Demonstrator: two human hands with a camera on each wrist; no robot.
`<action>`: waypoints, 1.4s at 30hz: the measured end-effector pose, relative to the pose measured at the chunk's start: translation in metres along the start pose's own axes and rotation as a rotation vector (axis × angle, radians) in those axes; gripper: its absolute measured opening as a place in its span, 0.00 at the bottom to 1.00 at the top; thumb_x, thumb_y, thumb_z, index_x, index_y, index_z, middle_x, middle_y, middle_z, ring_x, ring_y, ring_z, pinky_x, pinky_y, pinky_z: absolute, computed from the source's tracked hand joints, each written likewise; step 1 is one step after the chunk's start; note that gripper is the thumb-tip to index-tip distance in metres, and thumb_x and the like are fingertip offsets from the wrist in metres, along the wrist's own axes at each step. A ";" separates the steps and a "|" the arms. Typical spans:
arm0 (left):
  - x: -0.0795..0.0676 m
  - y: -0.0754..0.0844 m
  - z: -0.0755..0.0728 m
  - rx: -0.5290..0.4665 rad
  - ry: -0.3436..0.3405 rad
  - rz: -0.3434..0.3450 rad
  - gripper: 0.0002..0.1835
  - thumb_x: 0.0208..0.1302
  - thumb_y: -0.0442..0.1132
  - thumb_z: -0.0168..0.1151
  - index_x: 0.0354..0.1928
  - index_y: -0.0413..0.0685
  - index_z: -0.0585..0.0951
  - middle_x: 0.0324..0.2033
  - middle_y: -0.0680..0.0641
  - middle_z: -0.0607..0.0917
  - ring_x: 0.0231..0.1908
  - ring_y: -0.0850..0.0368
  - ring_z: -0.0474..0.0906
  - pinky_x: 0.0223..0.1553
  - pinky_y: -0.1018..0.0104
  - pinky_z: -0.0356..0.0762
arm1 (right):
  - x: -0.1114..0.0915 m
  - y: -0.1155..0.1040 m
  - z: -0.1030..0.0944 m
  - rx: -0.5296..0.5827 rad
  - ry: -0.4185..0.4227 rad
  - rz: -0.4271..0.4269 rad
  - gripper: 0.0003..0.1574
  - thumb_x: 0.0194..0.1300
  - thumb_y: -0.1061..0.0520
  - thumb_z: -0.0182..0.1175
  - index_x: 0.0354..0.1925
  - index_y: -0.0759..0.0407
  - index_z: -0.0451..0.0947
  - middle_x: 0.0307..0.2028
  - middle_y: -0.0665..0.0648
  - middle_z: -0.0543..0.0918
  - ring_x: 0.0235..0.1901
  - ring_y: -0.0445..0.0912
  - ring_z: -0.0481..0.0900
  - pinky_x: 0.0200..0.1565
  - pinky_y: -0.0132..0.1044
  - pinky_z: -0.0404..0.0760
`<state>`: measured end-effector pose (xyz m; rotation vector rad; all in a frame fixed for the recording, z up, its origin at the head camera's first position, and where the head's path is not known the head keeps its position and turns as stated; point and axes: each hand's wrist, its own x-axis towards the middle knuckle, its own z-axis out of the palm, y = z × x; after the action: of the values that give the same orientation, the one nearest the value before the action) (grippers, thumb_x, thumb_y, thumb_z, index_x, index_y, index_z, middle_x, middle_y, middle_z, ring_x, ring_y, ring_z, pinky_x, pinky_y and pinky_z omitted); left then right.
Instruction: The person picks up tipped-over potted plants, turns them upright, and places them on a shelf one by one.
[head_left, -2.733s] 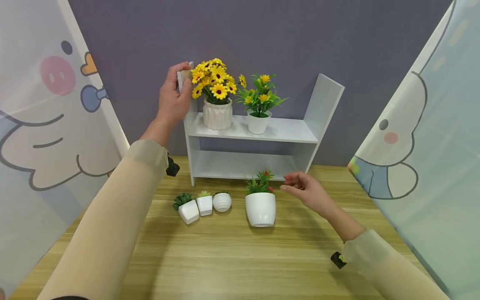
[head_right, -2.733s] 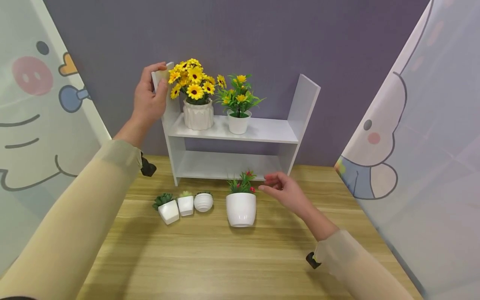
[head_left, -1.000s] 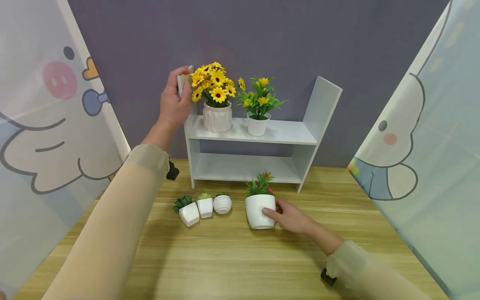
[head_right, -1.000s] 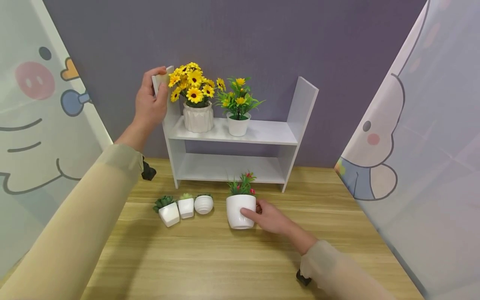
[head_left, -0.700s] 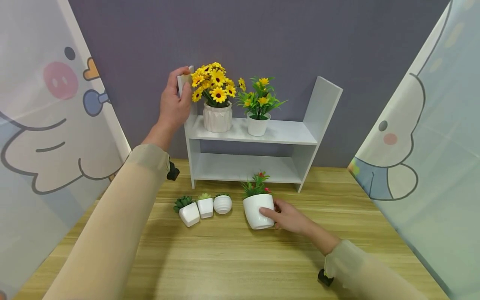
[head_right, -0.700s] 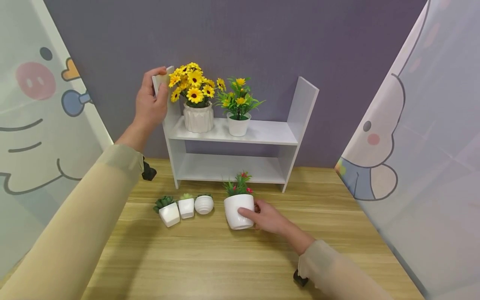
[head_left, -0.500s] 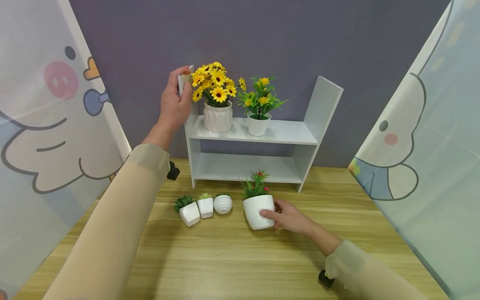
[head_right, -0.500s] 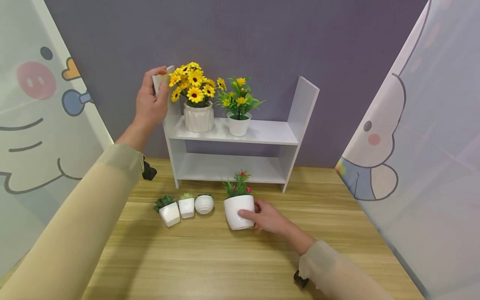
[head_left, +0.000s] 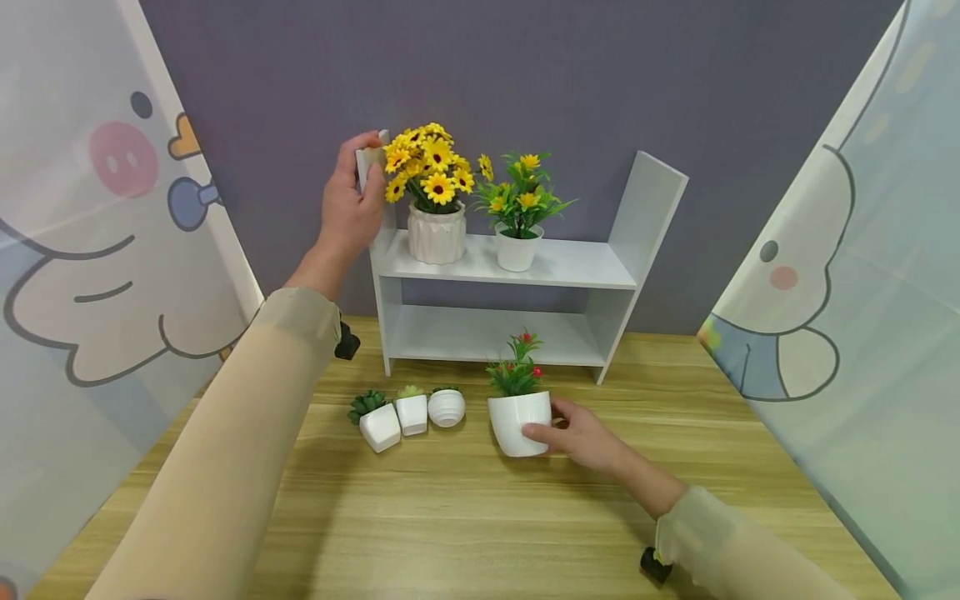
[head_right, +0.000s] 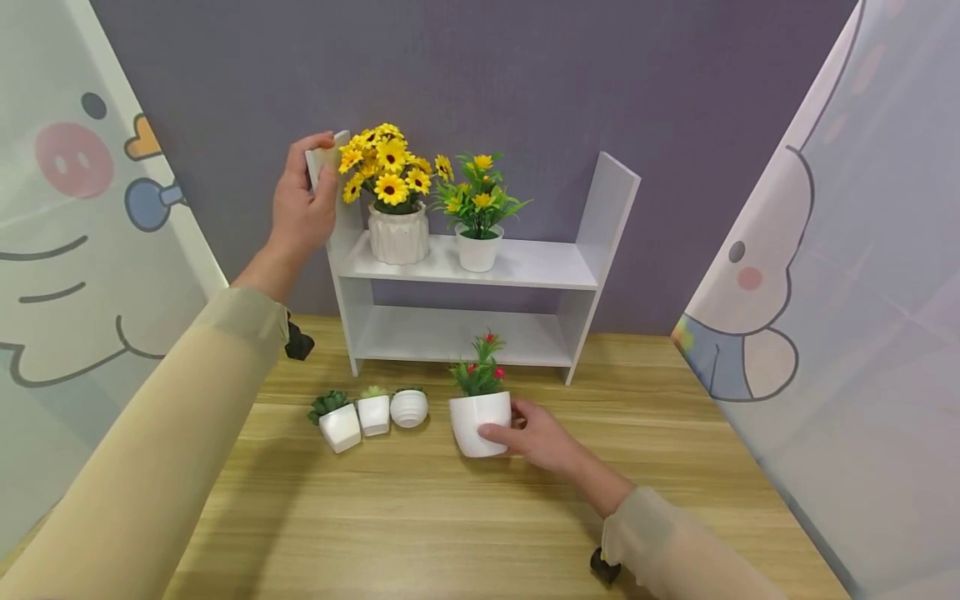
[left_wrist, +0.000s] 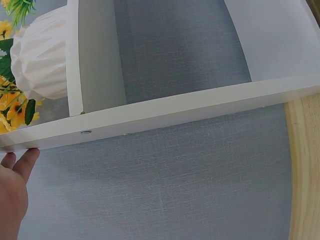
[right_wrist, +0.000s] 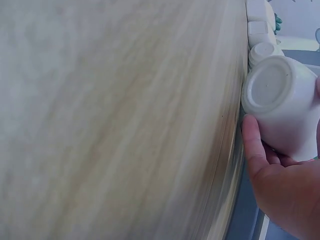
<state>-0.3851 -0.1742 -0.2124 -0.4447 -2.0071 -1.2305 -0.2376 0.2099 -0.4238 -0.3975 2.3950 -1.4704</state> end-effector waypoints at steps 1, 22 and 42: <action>0.000 0.000 0.000 -0.001 0.000 -0.001 0.25 0.87 0.48 0.46 0.79 0.56 0.68 0.67 0.42 0.79 0.37 0.56 0.69 0.43 0.64 0.69 | 0.000 0.000 0.000 0.008 0.004 0.005 0.50 0.74 0.42 0.72 0.76 0.73 0.68 0.61 0.67 0.84 0.51 0.50 0.86 0.49 0.41 0.88; 0.000 0.000 0.000 -0.011 0.000 -0.002 0.25 0.86 0.49 0.46 0.79 0.56 0.69 0.77 0.51 0.75 0.37 0.57 0.70 0.42 0.64 0.70 | 0.002 0.006 0.000 0.095 0.023 -0.025 0.50 0.69 0.52 0.78 0.77 0.70 0.65 0.67 0.69 0.79 0.60 0.53 0.86 0.52 0.37 0.88; 0.000 0.001 0.000 -0.002 0.001 -0.001 0.25 0.87 0.48 0.46 0.79 0.56 0.69 0.74 0.47 0.77 0.38 0.57 0.70 0.42 0.65 0.69 | 0.010 0.005 0.005 0.063 0.065 -0.029 0.69 0.61 0.59 0.83 0.83 0.69 0.48 0.73 0.72 0.71 0.64 0.57 0.83 0.57 0.37 0.86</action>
<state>-0.3841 -0.1736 -0.2118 -0.4434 -2.0055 -1.2334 -0.2451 0.2042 -0.4318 -0.3773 2.3953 -1.5900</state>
